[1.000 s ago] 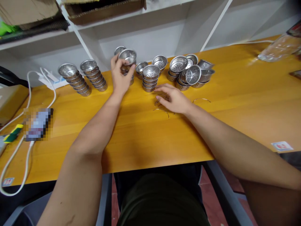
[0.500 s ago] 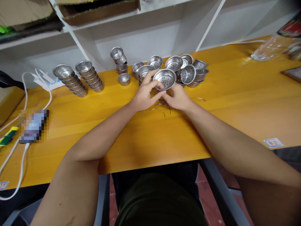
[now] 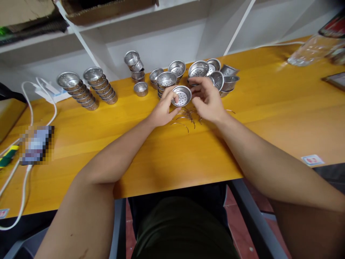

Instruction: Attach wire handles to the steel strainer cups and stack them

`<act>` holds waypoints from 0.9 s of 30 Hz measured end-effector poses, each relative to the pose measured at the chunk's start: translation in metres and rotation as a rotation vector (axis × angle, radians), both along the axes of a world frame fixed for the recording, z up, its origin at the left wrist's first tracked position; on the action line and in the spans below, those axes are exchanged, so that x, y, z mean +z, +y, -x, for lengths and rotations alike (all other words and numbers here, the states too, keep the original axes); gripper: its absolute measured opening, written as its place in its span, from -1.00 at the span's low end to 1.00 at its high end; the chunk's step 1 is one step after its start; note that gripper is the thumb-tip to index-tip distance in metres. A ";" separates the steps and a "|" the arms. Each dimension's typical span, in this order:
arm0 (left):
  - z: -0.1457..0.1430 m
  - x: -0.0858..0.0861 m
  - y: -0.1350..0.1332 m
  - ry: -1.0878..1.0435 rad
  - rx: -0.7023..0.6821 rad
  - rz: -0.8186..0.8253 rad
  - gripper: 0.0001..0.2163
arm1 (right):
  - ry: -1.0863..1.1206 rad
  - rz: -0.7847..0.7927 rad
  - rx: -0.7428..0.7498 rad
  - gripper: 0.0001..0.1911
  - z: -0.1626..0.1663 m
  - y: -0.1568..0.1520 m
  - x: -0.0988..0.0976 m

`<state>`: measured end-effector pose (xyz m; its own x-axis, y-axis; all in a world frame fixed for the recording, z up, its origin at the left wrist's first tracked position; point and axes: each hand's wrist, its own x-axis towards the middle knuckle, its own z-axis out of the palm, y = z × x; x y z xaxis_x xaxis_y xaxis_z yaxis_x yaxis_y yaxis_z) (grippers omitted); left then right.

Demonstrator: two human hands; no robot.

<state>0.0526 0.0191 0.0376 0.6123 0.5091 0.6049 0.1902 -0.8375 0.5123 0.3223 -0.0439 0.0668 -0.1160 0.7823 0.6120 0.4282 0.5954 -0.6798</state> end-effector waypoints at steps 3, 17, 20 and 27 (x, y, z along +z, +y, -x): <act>0.000 0.001 -0.002 -0.026 0.006 0.025 -0.67 | -0.122 -0.006 0.008 -0.57 0.001 -0.015 0.017; -0.016 -0.022 -0.003 -0.188 0.001 0.261 0.04 | -0.148 -0.016 -0.025 -0.30 0.004 -0.027 0.028; -0.022 -0.026 -0.009 -0.156 -0.066 0.302 0.04 | -0.138 -0.039 -0.072 -0.31 0.005 -0.029 0.030; -0.024 -0.024 -0.007 -0.228 -0.041 0.310 -0.12 | 0.009 0.007 -0.041 -0.19 0.013 -0.023 0.020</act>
